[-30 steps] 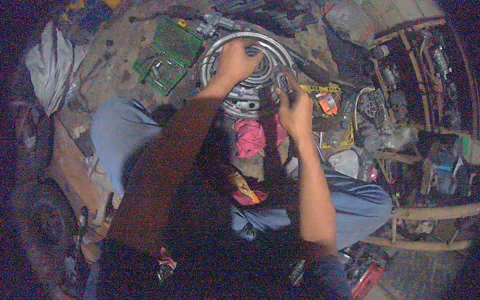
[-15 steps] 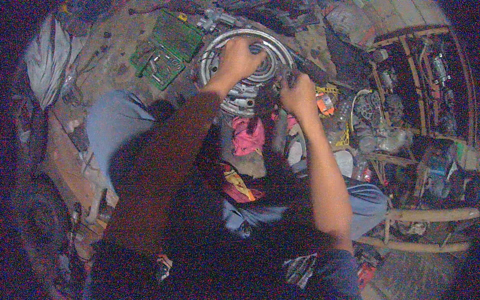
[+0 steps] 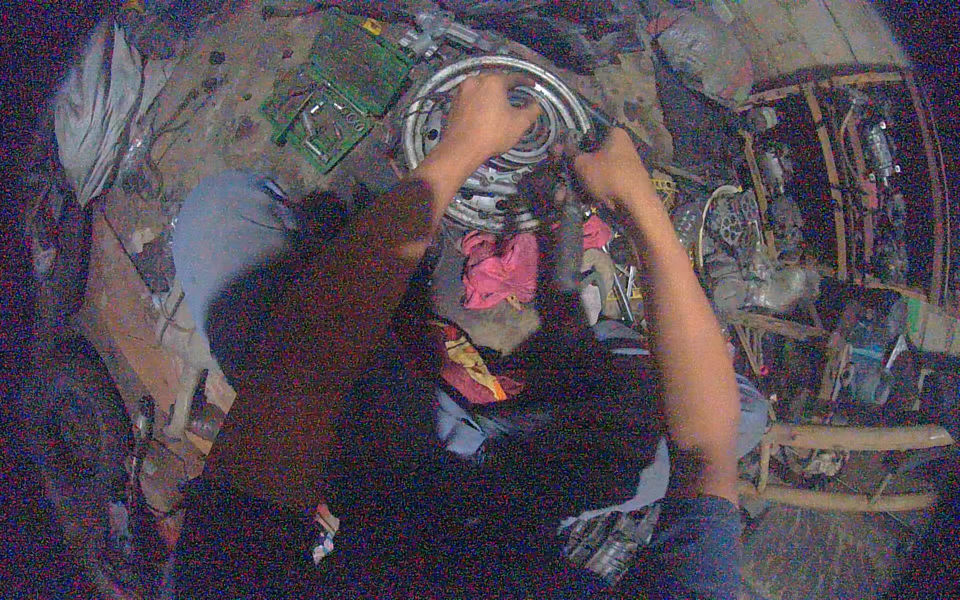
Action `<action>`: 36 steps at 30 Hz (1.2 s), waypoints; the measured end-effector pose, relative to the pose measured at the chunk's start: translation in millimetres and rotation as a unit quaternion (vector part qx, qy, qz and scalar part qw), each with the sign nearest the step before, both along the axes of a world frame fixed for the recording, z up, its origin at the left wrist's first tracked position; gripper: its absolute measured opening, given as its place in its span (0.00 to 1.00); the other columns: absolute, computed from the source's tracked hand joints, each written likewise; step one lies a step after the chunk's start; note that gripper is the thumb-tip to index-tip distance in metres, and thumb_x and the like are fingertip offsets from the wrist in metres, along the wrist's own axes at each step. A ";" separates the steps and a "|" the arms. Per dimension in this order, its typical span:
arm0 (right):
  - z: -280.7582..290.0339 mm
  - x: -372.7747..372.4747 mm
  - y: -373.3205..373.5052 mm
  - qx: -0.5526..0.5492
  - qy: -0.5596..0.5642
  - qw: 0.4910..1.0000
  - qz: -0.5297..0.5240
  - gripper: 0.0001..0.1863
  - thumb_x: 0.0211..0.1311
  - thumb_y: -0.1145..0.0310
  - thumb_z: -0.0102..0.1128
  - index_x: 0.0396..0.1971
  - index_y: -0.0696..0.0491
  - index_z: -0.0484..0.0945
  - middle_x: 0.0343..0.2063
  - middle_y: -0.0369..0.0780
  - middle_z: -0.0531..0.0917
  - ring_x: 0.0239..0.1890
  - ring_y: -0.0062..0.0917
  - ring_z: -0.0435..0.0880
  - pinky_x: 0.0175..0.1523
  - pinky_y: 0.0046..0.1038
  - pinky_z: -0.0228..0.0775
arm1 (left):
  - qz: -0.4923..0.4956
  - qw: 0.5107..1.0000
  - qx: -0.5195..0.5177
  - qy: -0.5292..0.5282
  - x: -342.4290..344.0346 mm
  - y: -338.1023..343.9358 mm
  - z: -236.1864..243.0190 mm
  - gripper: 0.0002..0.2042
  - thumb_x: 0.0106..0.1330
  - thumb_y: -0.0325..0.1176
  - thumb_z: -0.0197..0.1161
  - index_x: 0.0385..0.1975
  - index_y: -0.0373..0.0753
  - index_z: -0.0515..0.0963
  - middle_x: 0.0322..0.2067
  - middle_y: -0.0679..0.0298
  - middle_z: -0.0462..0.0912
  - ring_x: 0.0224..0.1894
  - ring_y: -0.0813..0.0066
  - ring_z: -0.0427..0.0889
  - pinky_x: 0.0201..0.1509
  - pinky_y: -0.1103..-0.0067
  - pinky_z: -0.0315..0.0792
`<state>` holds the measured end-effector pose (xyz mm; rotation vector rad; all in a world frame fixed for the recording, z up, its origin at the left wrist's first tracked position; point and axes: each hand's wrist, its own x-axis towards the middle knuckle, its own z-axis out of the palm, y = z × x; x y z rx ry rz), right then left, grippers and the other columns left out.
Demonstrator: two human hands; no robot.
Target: The person sits on the floor and uses a ratchet wrench to tighten bolts on a circular metal mechanical component, likely a brake drum or clutch assembly. They repeatedly reposition the tool and rotate the component to access different fasteners.
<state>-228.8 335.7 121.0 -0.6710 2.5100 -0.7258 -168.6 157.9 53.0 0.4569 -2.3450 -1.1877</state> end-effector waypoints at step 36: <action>10.5 -13.4 15.4 0.087 0.167 0.946 0.263 0.16 0.53 0.78 0.64 0.44 0.62 0.80 0.36 0.57 0.84 0.41 0.53 0.84 0.47 0.43 0.75 | 0.003 1.000 0.007 -0.008 -4.0 0.3 -5.2 0.19 0.57 0.44 0.69 0.46 0.42 0.86 0.45 0.47 0.85 0.49 0.46 0.84 0.60 0.61 0.76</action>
